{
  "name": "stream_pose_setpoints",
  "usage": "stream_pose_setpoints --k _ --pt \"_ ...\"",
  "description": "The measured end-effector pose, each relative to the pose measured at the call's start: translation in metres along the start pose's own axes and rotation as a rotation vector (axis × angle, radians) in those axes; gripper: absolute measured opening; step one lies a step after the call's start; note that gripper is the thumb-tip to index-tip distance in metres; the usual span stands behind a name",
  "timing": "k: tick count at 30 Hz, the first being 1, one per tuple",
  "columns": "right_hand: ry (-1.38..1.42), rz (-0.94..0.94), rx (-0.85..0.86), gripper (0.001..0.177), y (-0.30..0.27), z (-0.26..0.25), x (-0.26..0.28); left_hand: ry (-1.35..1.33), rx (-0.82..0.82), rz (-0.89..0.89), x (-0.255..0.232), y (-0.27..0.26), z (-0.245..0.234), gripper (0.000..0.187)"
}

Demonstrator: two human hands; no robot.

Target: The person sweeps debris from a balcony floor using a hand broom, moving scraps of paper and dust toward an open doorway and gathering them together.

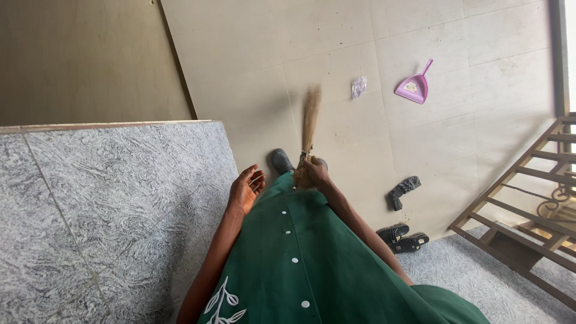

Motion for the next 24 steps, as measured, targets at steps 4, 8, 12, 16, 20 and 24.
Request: stream_pose_setpoints --k 4,8,12,16,20,24 --pt "0.176 0.166 0.038 0.029 -0.003 0.003 -0.001 0.026 0.022 -0.022 -0.001 -0.003 0.016 0.030" --pt "0.293 0.396 0.030 0.032 0.025 -0.005 0.003 0.090 0.021 -0.024 -0.006 -0.011 0.023 0.030" --pt "0.180 0.385 -0.226 0.027 0.048 -0.012 0.010 0.077 -0.003 -0.006 -0.010 -0.014 0.018 0.030" --pt "0.088 0.090 -0.236 0.030 0.042 -0.002 0.021 0.021 -0.015 0.015 -0.016 -0.011 0.016 0.030" --pt "-0.046 -0.026 -0.081 0.035 0.019 0.001 0.034 -0.014 -0.029 -0.005 -0.021 -0.001 0.026 0.030" --pt "0.243 0.274 -0.017 0.026 0.027 0.009 0.056 -0.018 0.021 0.003 -0.034 0.020 0.047 0.029"
Point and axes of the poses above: each hand's wrist, its own y-axis towards the middle knuckle, its own z-axis out of the palm, x = y × z, the point moved 2 cm from there along y, towards the middle knuckle, and after that the axes turned 13 degrees about -z, right-handed, at the moved point
